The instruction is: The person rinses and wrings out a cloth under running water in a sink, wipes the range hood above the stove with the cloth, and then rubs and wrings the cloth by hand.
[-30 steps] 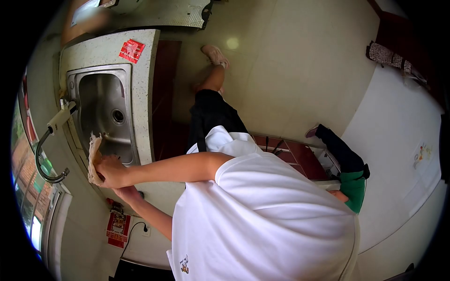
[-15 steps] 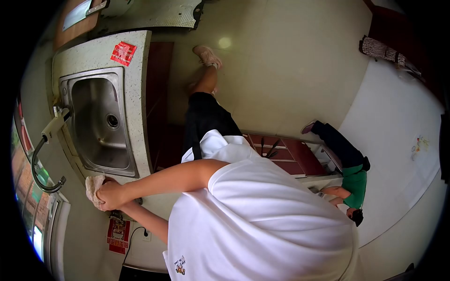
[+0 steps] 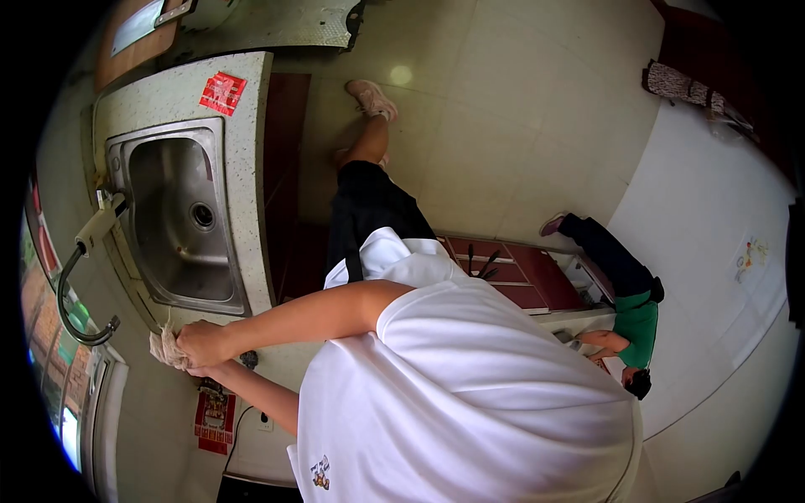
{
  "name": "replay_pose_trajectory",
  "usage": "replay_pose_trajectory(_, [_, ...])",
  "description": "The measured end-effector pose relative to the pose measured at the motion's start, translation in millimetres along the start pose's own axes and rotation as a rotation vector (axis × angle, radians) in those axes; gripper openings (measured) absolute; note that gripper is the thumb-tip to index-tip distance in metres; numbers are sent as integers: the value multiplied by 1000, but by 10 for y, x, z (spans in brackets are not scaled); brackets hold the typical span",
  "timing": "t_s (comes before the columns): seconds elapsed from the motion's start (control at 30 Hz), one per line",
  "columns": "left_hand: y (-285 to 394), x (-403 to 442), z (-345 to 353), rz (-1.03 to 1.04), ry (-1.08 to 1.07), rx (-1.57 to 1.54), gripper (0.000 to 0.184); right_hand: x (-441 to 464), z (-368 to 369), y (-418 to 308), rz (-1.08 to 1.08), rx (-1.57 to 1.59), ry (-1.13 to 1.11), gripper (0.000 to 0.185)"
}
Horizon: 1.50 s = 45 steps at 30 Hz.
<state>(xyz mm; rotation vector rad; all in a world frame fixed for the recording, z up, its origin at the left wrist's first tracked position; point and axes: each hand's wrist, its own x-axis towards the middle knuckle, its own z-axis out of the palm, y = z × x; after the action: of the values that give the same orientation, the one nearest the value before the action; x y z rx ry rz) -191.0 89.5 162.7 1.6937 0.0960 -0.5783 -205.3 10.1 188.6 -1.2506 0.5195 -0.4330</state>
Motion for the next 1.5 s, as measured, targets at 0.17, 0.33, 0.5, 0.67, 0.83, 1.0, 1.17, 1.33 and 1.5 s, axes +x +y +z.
replay_pose_trajectory(0.17, [26, -7, -11, 10, 5, -3, 65, -42, 58, 46, -75, -44, -47, 21])
replay_pose_trajectory(0.33, [47, -13, 3, 19, 4, -7, 66, -97, -106, -114, -30, 92, -99, 31])
replay_pose_trajectory(0.5, [54, 1, 5, 29, 1, -5, 67, -185, -17, -191, -89, -19, 96, 43])
replay_pose_trajectory(0.67, [64, -14, -1, 44, 13, 0, 68, -193, -1, -302, 76, 257, -154, 41])
replay_pose_trajectory(0.83, [92, -19, 5, 62, 18, 7, 70, -209, -50, -319, -13, 105, -146, 33])
replay_pose_trajectory(1.0, [131, 15, -1, 80, 21, 14, 71, -156, 189, -111, -20, 244, -63, 34])
replay_pose_trajectory(1.17, [156, 46, 45, 101, 17, 6, 72, -188, -352, -284, 99, 95, -92, 35])
replay_pose_trajectory(1.33, [129, 117, 96, 128, 31, -24, 73, -73, -544, -118, 91, -9, -90, 37])
replay_pose_trajectory(1.5, [34, 326, 174, 192, 58, -96, 75, -20, -687, 38, 155, 18, -12, 36])
